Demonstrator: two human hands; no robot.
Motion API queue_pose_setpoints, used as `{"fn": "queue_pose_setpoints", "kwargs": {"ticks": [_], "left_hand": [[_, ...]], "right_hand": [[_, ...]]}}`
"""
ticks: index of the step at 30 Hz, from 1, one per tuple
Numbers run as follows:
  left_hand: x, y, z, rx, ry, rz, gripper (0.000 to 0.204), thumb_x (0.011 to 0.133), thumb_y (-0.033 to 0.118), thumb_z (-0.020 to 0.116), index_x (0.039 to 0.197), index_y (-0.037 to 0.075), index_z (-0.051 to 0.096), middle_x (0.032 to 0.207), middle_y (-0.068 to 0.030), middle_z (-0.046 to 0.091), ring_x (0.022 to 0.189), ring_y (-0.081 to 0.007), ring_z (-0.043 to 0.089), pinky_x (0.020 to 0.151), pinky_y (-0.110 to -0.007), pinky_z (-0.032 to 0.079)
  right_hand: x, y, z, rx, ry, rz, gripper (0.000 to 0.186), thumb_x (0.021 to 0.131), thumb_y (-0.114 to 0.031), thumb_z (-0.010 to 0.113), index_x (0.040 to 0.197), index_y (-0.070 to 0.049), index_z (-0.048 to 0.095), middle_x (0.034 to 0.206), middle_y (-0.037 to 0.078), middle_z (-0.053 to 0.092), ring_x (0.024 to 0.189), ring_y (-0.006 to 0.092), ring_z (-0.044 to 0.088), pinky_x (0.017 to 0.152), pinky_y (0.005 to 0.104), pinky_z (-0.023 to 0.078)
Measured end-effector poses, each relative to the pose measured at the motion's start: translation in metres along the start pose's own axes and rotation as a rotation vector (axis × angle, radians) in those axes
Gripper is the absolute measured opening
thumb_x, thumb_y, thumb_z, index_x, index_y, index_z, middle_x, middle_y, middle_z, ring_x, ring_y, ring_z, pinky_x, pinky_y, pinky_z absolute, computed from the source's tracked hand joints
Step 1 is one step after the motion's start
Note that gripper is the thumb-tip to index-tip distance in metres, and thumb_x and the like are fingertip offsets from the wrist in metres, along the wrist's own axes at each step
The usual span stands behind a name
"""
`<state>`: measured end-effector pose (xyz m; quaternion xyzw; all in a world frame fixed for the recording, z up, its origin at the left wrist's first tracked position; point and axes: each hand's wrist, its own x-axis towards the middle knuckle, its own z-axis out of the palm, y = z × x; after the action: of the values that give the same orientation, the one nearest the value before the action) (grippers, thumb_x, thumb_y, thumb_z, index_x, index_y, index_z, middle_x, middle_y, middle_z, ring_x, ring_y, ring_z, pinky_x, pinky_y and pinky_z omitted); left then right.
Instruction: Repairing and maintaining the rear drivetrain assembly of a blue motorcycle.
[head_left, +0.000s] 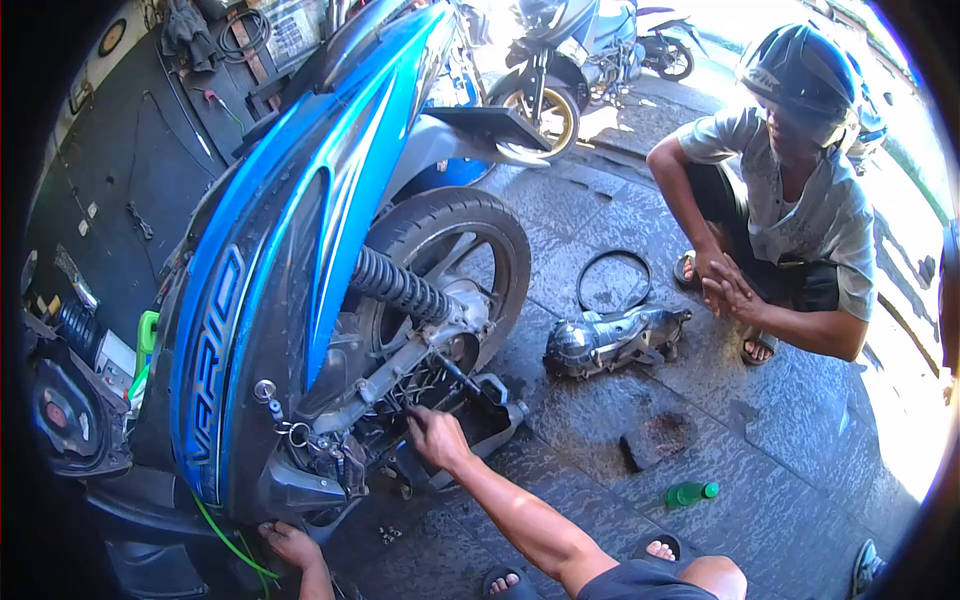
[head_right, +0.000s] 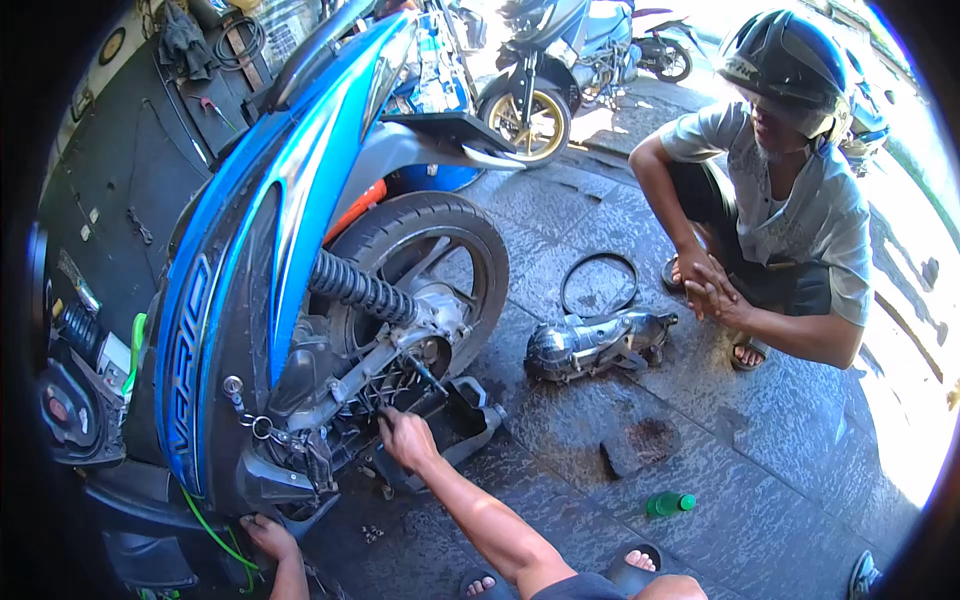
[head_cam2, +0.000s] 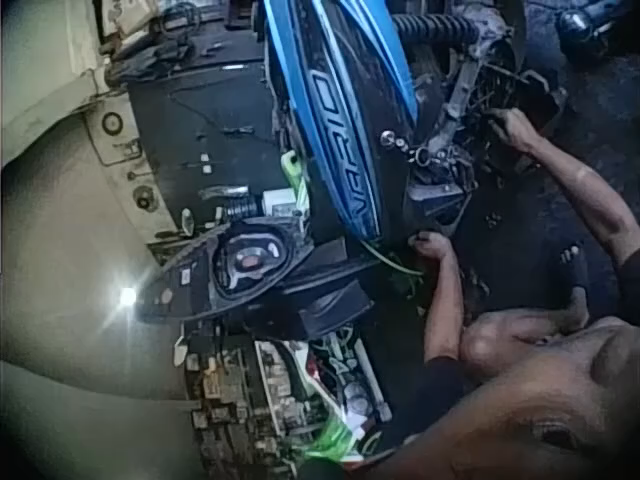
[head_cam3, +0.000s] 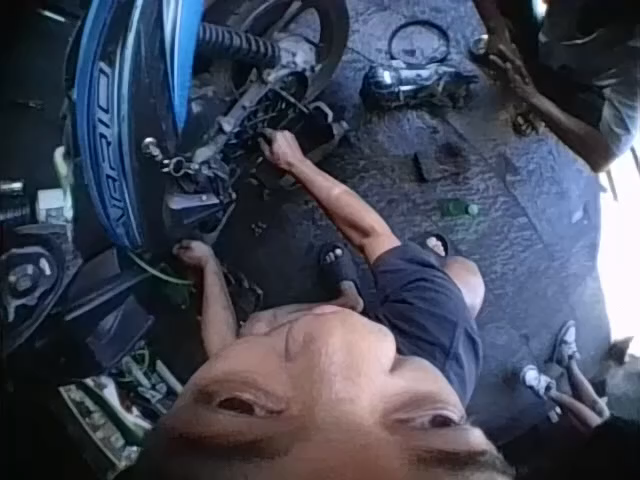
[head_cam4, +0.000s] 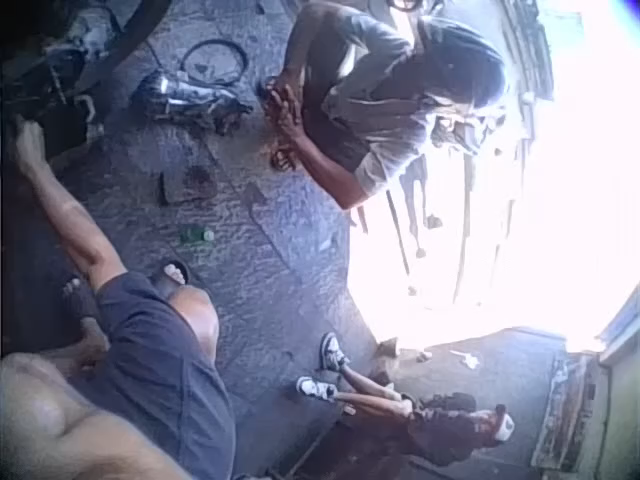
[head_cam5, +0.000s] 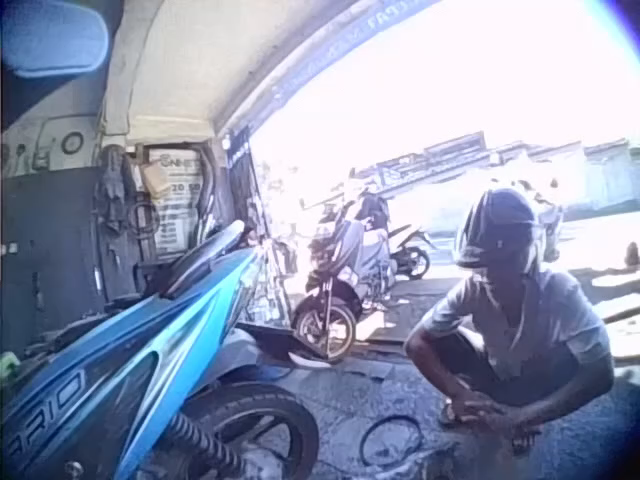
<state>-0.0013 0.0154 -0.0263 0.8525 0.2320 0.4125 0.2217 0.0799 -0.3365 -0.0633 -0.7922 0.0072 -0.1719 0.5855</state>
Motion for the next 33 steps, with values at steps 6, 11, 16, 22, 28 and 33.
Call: {"fn": "queue_pose_setpoints", "kwargs": {"ticks": [6, 11, 16, 22, 28, 33], "left_hand": [[-0.003, 0.003, 0.011, -0.009, 0.029, 0.012, 0.031, 0.087, 0.014, 0.04, 0.105, -0.01, 0.049, 0.099, -0.0331, 0.056, 0.092, -0.0469, 0.053, 0.083, -0.049, 0.04], [-0.001, -0.003, 0.004, 0.021, 0.129, 0.052, 0.03, 0.085, 0.013, 0.04, 0.102, -0.01, 0.049, 0.096, -0.033, 0.054, 0.091, -0.047, 0.052, 0.083, -0.049, 0.04], [-0.004, 0.007, 0.001, 0.024, 0.087, 0.012, 0.029, 0.085, 0.013, 0.041, 0.101, -0.01, 0.049, 0.095, -0.0321, 0.055, 0.09, -0.0464, 0.053, 0.083, -0.049, 0.04], [-0.004, 0.012, -0.004, 0.026, 0.083, -0.004, 0.029, 0.085, 0.013, 0.041, 0.102, -0.008, 0.05, 0.097, -0.0316, 0.056, 0.091, -0.0461, 0.053, 0.083, -0.05, 0.04], [-0.006, 0.028, -0.006, 0.045, 0.076, -0.03, 0.029, 0.085, 0.013, 0.04, 0.103, -0.007, 0.05, 0.096, -0.0316, 0.056, 0.091, -0.0464, 0.054, 0.082, -0.05, 0.04], [-0.001, 0.01, -0.006, 0.02, 0.075, -0.008, 0.029, 0.084, 0.012, 0.04, 0.102, -0.009, 0.05, 0.096, -0.0317, 0.056, 0.091, -0.0466, 0.054, 0.082, -0.05, 0.04]], "right_hand": [[-0.005, 0.013, 0.013, 0.496, 0.18, 0.291, 0.03, 0.093, -0.016, 0.055, 0.113, 0.005, 0.062, 0.091, 0.011, 0.07, 0.083, 0.0148, 0.066, 0.076, 0.0283, 0.051], [-0.03, -0.013, 0.022, 0.604, 0.154, 0.48, 0.032, 0.093, -0.019, 0.054, 0.112, 0.005, 0.062, 0.091, 0.009, 0.07, 0.082, 0.0116, 0.063, 0.073, 0.0268, 0.05], [-0.024, 0.004, 0.031, 0.786, 0.161, 0.508, 0.034, 0.094, -0.019, 0.054, 0.116, 0.005, 0.06, 0.089, 0.009, 0.07, 0.078, 0.0131, 0.064, 0.07, 0.0263, 0.05], [-0.032, -0.003, 0.038, 0.699, 0.161, 0.436, 0.033, 0.094, -0.018, 0.053, 0.116, 0.006, 0.06, 0.087, 0.009, 0.07, 0.081, 0.0128, 0.063, 0.076, 0.0266, 0.049], [-0.024, -0.021, 0.032, 0.493, 0.122, 0.418, 0.031, 0.093, -0.017, 0.054, 0.112, 0.005, 0.063, 0.085, 0.01, 0.07, 0.079, 0.0126, 0.064, 0.074, 0.027, 0.05], [-0.027, -0.03, 0.036, 0.459, 0.067, 0.404, 0.032, 0.093, -0.018, 0.053, 0.113, 0.005, 0.063, 0.086, 0.011, 0.071, 0.08, 0.0132, 0.064, 0.074, 0.0269, 0.049]]}}
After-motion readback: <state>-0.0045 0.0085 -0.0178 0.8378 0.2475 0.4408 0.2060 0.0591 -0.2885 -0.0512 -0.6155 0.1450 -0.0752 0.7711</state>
